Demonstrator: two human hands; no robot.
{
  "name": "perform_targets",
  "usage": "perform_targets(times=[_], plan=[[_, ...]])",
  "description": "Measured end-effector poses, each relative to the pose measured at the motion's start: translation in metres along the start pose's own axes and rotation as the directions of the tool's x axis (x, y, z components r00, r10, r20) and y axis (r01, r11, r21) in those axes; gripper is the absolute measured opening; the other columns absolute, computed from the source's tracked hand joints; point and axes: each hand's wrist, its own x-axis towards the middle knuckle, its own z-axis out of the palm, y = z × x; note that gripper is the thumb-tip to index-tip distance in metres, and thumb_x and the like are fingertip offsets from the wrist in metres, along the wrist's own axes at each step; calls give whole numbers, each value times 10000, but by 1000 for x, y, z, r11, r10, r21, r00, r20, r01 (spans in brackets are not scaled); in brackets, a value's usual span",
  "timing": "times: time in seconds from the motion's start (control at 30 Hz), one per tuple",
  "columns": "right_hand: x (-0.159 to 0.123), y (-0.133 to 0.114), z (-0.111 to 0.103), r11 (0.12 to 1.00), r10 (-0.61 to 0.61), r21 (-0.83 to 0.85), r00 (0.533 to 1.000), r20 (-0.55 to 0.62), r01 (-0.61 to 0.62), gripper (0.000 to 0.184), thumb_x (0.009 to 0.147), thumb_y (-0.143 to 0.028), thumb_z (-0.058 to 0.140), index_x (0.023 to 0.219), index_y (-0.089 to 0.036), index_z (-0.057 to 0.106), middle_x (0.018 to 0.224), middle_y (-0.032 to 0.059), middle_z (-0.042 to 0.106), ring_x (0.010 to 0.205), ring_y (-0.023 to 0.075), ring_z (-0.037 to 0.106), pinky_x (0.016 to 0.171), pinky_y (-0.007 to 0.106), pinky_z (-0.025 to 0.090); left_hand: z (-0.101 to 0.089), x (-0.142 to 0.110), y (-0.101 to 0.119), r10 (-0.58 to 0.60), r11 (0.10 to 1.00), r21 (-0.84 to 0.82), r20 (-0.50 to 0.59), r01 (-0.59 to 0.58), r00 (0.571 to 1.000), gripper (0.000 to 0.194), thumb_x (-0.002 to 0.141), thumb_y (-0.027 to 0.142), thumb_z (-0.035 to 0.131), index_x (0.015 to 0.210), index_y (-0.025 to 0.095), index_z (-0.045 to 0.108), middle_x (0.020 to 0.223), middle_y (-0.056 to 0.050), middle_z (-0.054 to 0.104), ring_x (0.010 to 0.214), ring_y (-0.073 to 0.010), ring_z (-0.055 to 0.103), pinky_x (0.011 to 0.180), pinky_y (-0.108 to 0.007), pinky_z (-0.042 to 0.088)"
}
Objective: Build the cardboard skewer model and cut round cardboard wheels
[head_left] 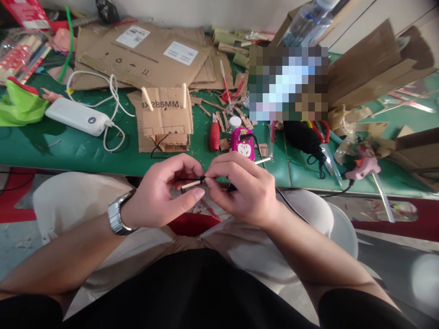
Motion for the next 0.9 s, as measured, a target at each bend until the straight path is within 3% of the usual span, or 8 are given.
perform_targets(times=[0.37,0.6,0.7,0.9], plan=[[0,1,-3,1000,16,-4,999,27,-16,113,1007,-119,652,1047,-224,656,950,42,747,855,178,755,740,285,631,0,-1,-3,39,987,157,-51,-31,998,123,947,280,769,1015,204,699,828,-19,680,656,-131,605,556,-242,506],[1,1,-4,1000,26,4,999,30,-26,110,999,-108,662,1036,-211,652,946,40,738,845,172,744,735,279,618,-2,2,0,153,931,346,-88,-113,984,112,940,316,801,957,245,716,607,64,510,490,-97,412,454,-265,324],[1,0,-4,1000,20,18,999,47,-20,114,1007,-107,650,1066,-204,663,959,47,748,850,173,745,727,282,618,-2,2,1,166,931,343,-79,-129,983,126,945,338,806,943,259,707,593,67,523,452,-92,364,430,-292,258],[1,-1,-6,999,6,45,998,61,-8,189,1001,-85,649,1157,-184,685,1032,67,777,904,179,763,767,283,638,-3,2,2,212,902,400,-86,-161,973,111,961,342,783,938,263,708,556,70,437,481,-109,342,454,-293,270]])
